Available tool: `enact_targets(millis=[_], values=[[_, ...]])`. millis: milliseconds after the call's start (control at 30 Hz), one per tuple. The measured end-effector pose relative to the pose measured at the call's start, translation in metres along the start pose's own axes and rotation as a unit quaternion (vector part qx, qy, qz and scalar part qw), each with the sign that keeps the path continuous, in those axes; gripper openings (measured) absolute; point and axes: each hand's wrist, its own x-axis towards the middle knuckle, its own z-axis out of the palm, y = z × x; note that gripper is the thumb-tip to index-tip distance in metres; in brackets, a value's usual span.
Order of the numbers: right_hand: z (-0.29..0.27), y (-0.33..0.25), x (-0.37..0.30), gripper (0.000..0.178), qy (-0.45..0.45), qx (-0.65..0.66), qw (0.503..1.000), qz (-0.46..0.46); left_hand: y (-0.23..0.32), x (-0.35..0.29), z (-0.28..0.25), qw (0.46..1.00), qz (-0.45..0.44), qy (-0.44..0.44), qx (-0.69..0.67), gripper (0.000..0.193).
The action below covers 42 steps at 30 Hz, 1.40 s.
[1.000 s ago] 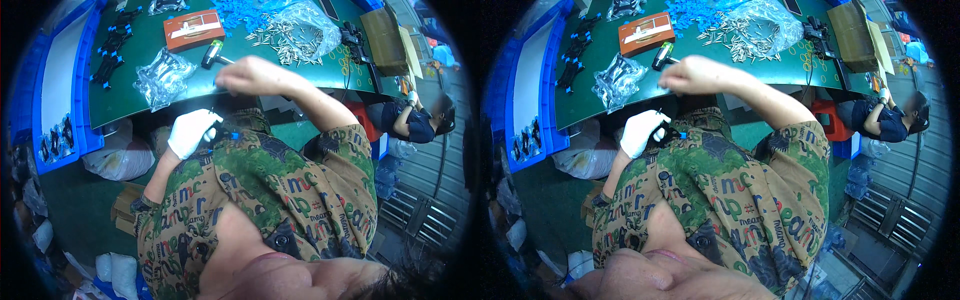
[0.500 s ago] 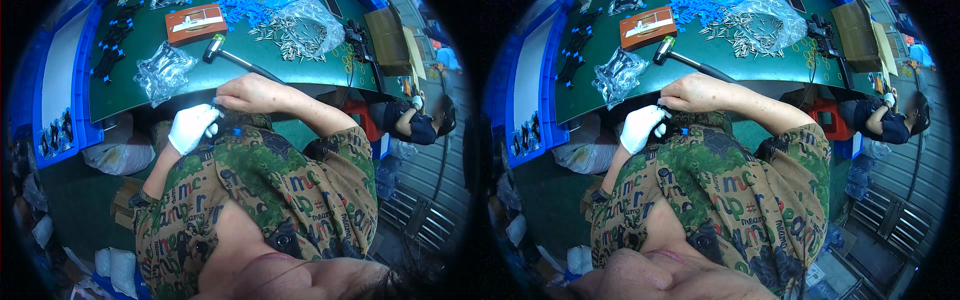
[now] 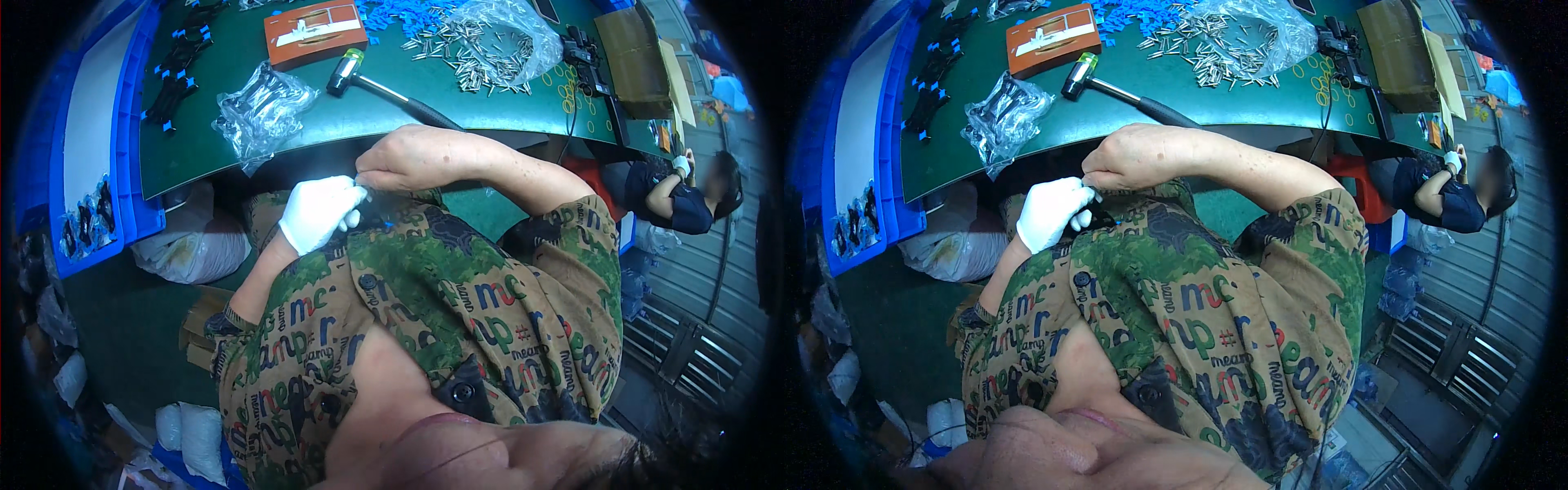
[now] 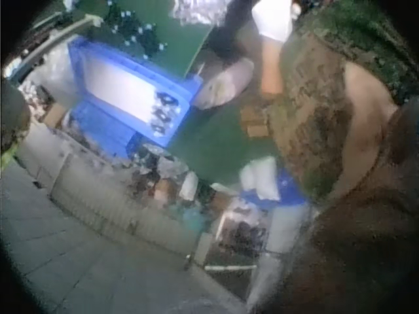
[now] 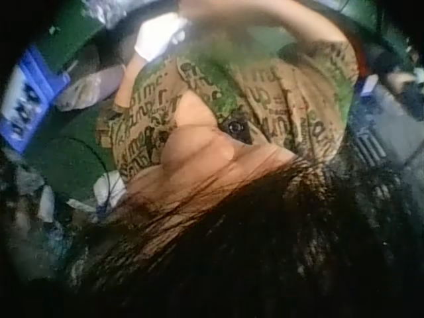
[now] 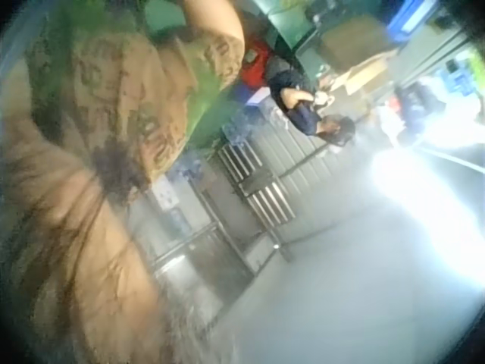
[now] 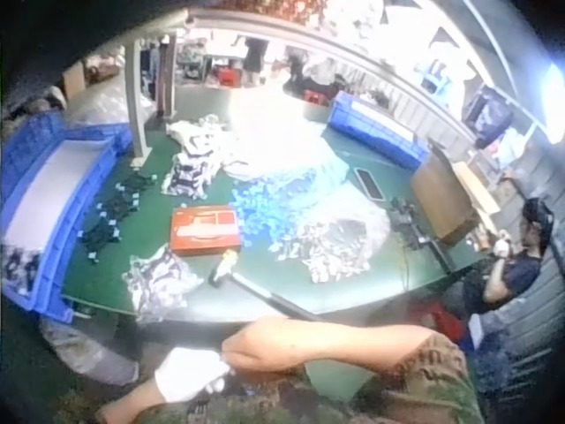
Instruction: The person assembles small black plastic components by inserting metal pins and securing them with blue plastic caps. They use a hammer to tap the pins into place and place the finished units into a blue bin. The person also handles clear plastic bags containing parts and occasionally picks up a small red box.
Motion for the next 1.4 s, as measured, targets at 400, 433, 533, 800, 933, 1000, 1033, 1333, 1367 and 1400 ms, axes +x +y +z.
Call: enact_targets(millis=[400,433,533,800,933,1000,1033,1333,1367,1400], values=[[0.005,0.012,0.007,0.036,-0.056,0.041,0.997,-0.019,-0.017,0.002,0.005,0.996,-0.042,-0.009,-0.075,0.020],[0.005,0.015,0.009,0.037,-0.061,0.045,0.997,-0.024,-0.018,0.003,0.005,0.996,-0.039,-0.008,-0.076,0.020],[0.001,0.034,0.019,0.039,-0.153,0.209,0.965,0.050,-0.015,0.005,0.007,0.998,-0.019,-0.010,-0.052,0.022],[0.005,0.019,0.009,0.035,-0.085,0.048,0.995,-0.036,-0.009,0.000,0.006,0.992,-0.091,-0.036,-0.080,0.022],[0.006,0.020,0.004,0.037,-0.068,0.074,0.994,-0.029,-0.008,0.003,0.009,0.995,-0.063,-0.033,-0.065,0.023],[0.005,0.026,0.003,0.038,-0.062,0.128,0.989,-0.032,-0.006,0.003,0.008,0.996,-0.064,-0.036,-0.058,0.024],[0.000,0.028,0.001,0.038,-0.031,0.153,0.988,-0.020,-0.006,0.004,0.007,0.995,-0.070,-0.039,-0.053,0.024],[0.002,0.021,-0.008,0.041,-0.009,0.087,0.996,-0.010,0.006,0.003,0.007,0.998,-0.050,-0.027,-0.028,0.025],[0.000,0.019,-0.008,0.041,-0.016,0.082,0.997,-0.003,0.006,0.003,0.007,0.998,-0.051,-0.025,-0.031,0.025],[0.001,0.018,-0.008,0.041,-0.028,0.078,0.997,0.001,0.006,0.003,0.007,0.998,-0.045,-0.025,-0.025,0.025]])
